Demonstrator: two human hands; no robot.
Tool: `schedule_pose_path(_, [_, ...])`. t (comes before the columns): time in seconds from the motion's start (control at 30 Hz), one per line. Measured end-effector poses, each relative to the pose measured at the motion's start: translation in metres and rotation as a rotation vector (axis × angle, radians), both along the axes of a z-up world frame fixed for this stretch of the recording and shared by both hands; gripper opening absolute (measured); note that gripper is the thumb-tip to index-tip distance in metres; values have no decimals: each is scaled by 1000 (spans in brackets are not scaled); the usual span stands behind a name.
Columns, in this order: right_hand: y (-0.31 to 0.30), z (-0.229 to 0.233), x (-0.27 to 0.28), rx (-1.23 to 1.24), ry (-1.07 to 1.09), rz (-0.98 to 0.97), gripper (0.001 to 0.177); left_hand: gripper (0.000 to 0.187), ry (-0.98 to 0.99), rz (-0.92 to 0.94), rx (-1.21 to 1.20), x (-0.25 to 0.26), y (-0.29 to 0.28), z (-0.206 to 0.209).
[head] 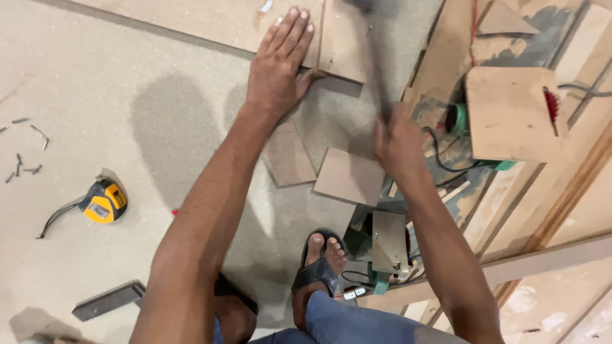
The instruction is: The person hammers nails into a wood panel, measures a board with a tape measure, marks it with a pencil, and positions several boards together on the floor.
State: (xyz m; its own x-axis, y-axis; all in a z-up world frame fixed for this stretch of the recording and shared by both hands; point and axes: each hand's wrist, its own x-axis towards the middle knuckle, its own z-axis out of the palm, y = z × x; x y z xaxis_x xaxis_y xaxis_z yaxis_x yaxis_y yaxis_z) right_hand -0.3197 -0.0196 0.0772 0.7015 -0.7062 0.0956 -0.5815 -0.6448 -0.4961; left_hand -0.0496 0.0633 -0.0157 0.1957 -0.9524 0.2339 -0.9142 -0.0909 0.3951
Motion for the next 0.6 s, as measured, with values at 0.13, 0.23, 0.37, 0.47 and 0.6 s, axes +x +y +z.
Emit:
schedule_pose_path(0.13, [1,14,18,50,-178,-55,26,85,7,7,64,9,-1,6])
schedule_pose_path(0.23, [4,38,3,193,-377,-140,16,86,53,-20,-26,1,-6,0])
schedule_pose_path(0.37, [-5,10,21,60,-34,-33,28,83,26,2,-20,6,-4,-3])
schedule_pose_path(0.47, [-30,-17,16,311,-92,-96,22,80,51,-14,-2,13,-16,0])
schedule_pose_path(0.6, [-67,-40,19,-85,-166,-96,34,81,67,-63,73,17,-20,3])
